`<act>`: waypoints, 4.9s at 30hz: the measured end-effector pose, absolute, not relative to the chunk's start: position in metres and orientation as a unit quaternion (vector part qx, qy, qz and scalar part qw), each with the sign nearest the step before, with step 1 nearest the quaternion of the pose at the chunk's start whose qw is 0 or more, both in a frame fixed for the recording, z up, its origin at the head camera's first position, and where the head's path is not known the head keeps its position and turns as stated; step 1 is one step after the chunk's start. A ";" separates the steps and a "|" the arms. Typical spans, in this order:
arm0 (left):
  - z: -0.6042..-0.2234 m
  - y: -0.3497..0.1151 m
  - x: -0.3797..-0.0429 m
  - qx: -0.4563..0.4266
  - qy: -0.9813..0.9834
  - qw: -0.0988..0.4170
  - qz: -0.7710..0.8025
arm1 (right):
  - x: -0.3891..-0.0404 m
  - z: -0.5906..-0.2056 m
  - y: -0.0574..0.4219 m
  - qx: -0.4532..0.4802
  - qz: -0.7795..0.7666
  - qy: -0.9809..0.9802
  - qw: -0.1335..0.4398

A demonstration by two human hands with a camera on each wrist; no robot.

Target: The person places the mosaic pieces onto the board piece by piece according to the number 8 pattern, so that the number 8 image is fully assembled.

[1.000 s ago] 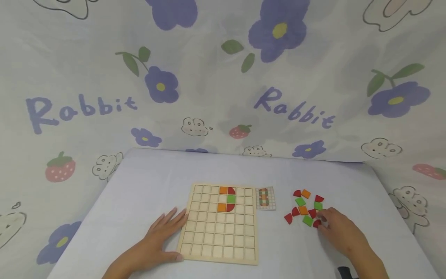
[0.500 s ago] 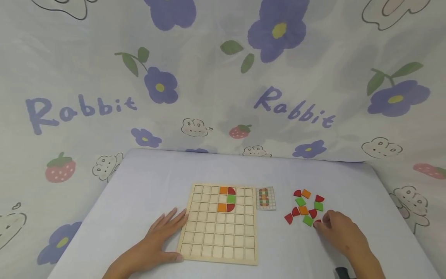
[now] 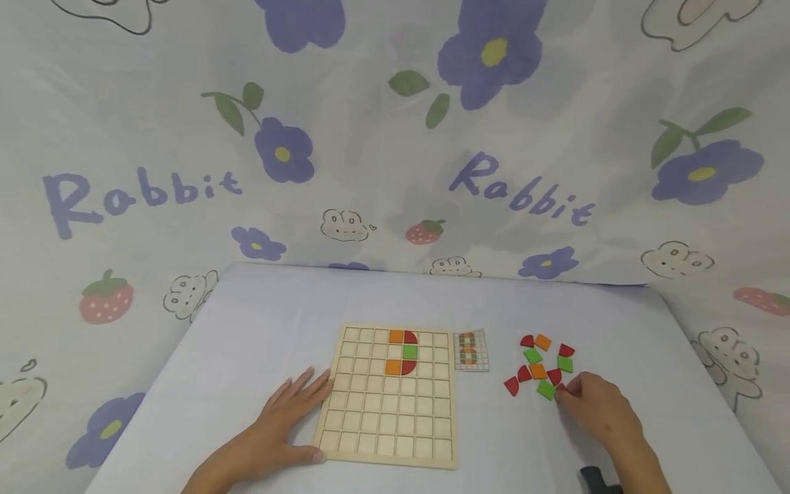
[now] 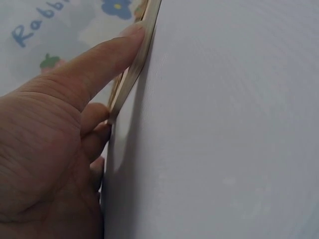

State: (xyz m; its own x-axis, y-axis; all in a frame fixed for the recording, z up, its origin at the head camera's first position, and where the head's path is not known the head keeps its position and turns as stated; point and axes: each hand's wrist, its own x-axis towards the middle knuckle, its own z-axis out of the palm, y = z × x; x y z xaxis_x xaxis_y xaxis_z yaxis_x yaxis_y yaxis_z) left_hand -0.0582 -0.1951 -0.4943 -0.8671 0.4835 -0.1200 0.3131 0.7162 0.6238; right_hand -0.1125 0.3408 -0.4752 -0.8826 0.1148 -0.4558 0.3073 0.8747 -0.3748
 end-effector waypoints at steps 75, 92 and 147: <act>-0.497 -0.197 -0.057 0.211 0.914 0.143 0.317 | -0.175 -0.449 0.115 -0.210 -0.364 0.887 0.192; -0.495 -0.196 -0.058 0.197 0.911 0.157 0.326 | -0.189 -0.457 0.082 -0.221 -0.358 0.875 0.241; -0.498 -0.196 -0.058 0.198 0.916 0.144 0.317 | -0.146 -0.450 0.106 -0.248 -0.276 0.924 0.095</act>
State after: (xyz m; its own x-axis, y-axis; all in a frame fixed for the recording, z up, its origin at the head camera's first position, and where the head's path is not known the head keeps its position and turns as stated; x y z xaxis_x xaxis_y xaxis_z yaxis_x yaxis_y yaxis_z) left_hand -0.0578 -0.1956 -0.4978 -0.8800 0.4544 -0.1384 0.2715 0.7202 0.6385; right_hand -0.1460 0.1062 -0.4502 -0.8587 -0.5111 -0.0378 -0.4068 0.7247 -0.5562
